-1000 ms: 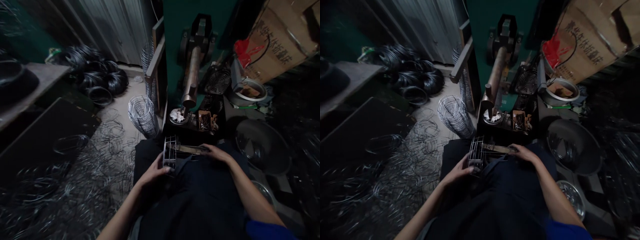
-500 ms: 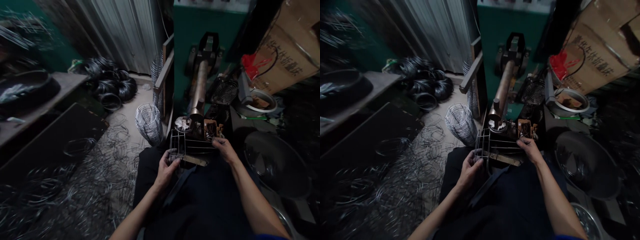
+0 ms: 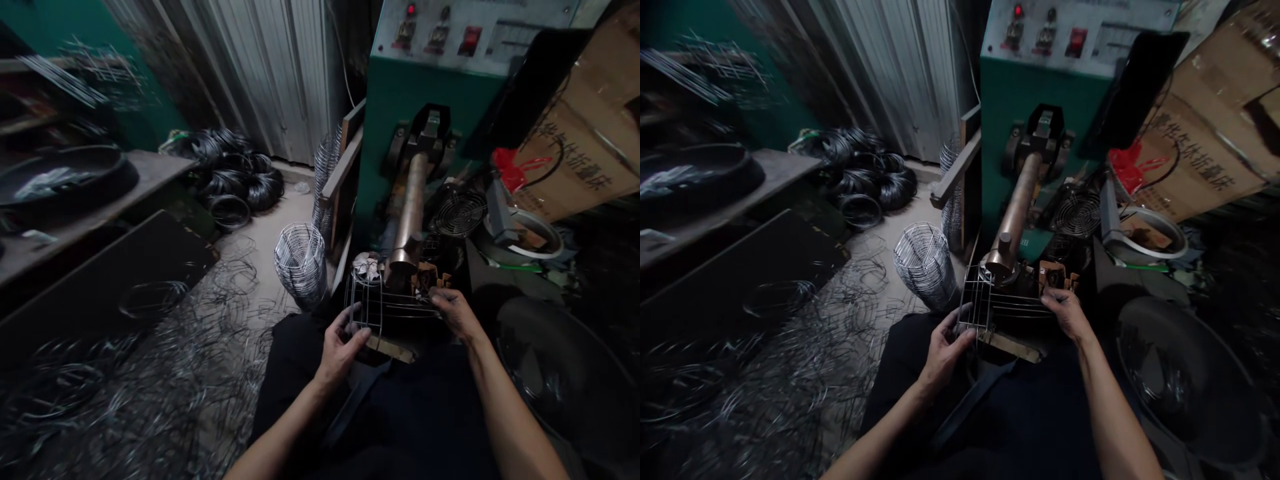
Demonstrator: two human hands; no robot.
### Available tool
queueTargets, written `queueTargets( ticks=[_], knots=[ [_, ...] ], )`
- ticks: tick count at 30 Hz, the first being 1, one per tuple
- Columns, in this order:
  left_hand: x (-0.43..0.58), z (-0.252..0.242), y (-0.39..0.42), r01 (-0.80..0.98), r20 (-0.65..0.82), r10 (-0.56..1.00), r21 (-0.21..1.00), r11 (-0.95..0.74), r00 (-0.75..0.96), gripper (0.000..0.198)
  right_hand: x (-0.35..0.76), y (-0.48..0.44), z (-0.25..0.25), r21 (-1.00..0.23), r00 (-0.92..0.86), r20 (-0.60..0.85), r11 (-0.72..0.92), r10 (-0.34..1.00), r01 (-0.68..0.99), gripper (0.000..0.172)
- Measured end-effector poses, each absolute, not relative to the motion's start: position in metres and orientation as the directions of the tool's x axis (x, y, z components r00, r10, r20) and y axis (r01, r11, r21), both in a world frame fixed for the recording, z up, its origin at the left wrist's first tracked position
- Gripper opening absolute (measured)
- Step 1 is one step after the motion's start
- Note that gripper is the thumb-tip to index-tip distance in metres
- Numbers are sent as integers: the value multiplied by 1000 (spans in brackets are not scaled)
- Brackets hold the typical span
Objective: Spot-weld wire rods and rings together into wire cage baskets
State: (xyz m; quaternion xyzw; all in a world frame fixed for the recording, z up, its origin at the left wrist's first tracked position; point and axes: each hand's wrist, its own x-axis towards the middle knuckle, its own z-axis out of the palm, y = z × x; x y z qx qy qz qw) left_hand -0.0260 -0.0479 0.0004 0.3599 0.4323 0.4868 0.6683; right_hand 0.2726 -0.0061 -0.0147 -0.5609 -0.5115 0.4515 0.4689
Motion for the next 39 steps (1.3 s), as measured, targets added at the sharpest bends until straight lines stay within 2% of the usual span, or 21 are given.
queueTargets(
  ticks=[8,17,24,27,31,34,39],
  knots=[
    [-19,-1,-39,-359,-215,963,896,261,163,76,276,0,-9,-990,62,-108,-113,992,80,54],
    [-16,-3,-33,-326,-211,966,912,250,152,75,276,6,-6,-992,87,-67,-76,994,100,53],
    [-13,-1,-29,-398,-242,949,865,305,201,80,285,12,-14,-989,84,-81,-90,993,114,49],
    [-14,2,-28,-374,-234,942,873,312,239,86,280,3,-12,-990,176,3,-22,984,137,43],
    [-14,5,-28,-314,-230,935,897,311,271,90,257,-22,-7,-939,307,258,164,916,301,27],
    [-11,6,-32,-328,-244,947,895,302,207,83,240,-34,-5,-886,266,329,198,906,420,33],
    [-9,5,-37,-341,-225,962,902,265,154,80,227,-27,0,-845,237,389,242,890,477,36]
  ],
)
